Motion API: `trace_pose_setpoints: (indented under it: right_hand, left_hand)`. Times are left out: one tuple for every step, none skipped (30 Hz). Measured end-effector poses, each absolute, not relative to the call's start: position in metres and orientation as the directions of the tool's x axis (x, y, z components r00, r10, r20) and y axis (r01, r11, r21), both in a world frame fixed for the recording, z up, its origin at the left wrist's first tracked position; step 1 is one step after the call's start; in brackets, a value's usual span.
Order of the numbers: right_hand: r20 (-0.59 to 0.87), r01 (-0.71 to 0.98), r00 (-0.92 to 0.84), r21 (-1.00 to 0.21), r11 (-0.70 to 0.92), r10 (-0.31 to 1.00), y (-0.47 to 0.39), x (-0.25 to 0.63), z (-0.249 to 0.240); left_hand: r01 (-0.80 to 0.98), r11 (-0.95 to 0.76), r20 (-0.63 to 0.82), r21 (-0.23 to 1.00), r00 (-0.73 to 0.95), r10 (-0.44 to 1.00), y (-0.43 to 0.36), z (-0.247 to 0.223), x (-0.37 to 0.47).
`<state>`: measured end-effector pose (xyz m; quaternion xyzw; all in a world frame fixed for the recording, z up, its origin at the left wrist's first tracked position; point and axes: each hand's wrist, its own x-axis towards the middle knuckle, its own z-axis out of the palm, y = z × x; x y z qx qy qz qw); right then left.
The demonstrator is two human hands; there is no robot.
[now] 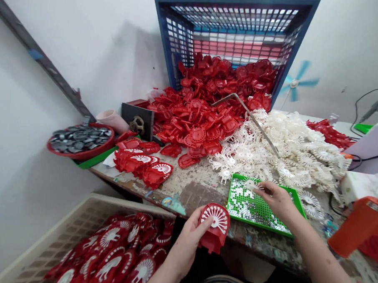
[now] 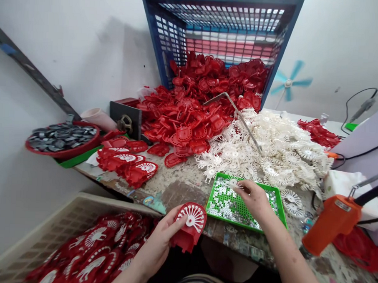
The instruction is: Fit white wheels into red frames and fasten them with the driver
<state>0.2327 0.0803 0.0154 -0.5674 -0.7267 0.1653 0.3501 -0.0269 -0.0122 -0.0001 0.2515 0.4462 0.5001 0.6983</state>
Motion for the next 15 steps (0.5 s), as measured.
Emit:
trace_pose_setpoints:
  right_hand:
    - [0.335,0.691,-0.108,-0.652,0.313,0.936,0.075,0.231,0.019]
    - [0.349,0.673,-0.108,-0.663,0.327,0.931,0.068,0.229,0.024]
    - [0.366,0.653,-0.120,-0.671,0.351,0.923,0.061,0.225,0.028]
    - [0.388,0.628,-0.149,-0.674,0.390,0.910,0.053,0.220,0.032]
    - [0.417,0.597,-0.191,-0.669,0.442,0.889,0.044,0.214,0.035]
    - [0.454,0.561,-0.241,-0.656,0.505,0.858,0.036,0.207,0.038]
    - [0.501,0.524,-0.288,-0.631,0.572,0.816,0.027,0.200,0.039]
    - [0.552,0.496,-0.332,-0.587,0.639,0.765,0.020,0.193,0.039]
    - [0.603,0.488,-0.364,-0.526,0.696,0.710,0.014,0.187,0.039]
    - [0.651,0.506,-0.374,-0.454,0.734,0.661,0.010,0.182,0.037]
    - [0.692,0.540,-0.373,-0.380,0.751,0.618,0.006,0.178,0.034]
    - [0.718,0.578,-0.371,-0.319,0.751,0.589,0.004,0.176,0.031]
    - [0.726,0.610,-0.371,-0.279,0.741,0.579,0.002,0.176,0.028]
    - [0.719,0.630,-0.375,-0.266,0.730,0.585,0.001,0.177,0.025]
    - [0.698,0.638,-0.383,-0.273,0.720,0.605,0.000,0.178,0.023]
  left_hand:
    - [-0.480,0.378,-0.377,0.792,0.102,0.921,-0.012,0.001,-0.025]
    - [-0.486,0.386,-0.390,0.784,0.098,0.916,-0.012,0.002,-0.023]
    - [-0.492,0.396,-0.406,0.775,0.093,0.909,-0.011,0.003,-0.021]
    - [-0.502,0.404,-0.419,0.764,0.089,0.903,-0.011,0.005,-0.018]
    - [-0.515,0.409,-0.427,0.754,0.090,0.900,-0.010,0.007,-0.014]
    - [-0.528,0.410,-0.426,0.744,0.099,0.900,-0.010,0.009,-0.011]
    - [-0.541,0.405,-0.415,0.737,0.112,0.903,-0.009,0.011,-0.008]
    - [-0.553,0.395,-0.397,0.733,0.123,0.910,-0.010,0.013,-0.005]
    - [-0.559,0.386,-0.379,0.734,0.135,0.916,-0.010,0.015,-0.002]
    - [-0.557,0.382,-0.364,0.737,0.149,0.920,-0.010,0.017,0.000]
    - [-0.553,0.376,-0.349,0.743,0.159,0.923,-0.011,0.018,0.002]
    - [-0.547,0.372,-0.336,0.750,0.169,0.926,-0.012,0.018,0.003]
    - [-0.542,0.370,-0.325,0.755,0.180,0.928,-0.014,0.017,0.004]
    - [-0.537,0.368,-0.317,0.759,0.189,0.929,-0.015,0.016,0.004]
    - [-0.534,0.364,-0.311,0.763,0.191,0.931,-0.016,0.014,0.005]
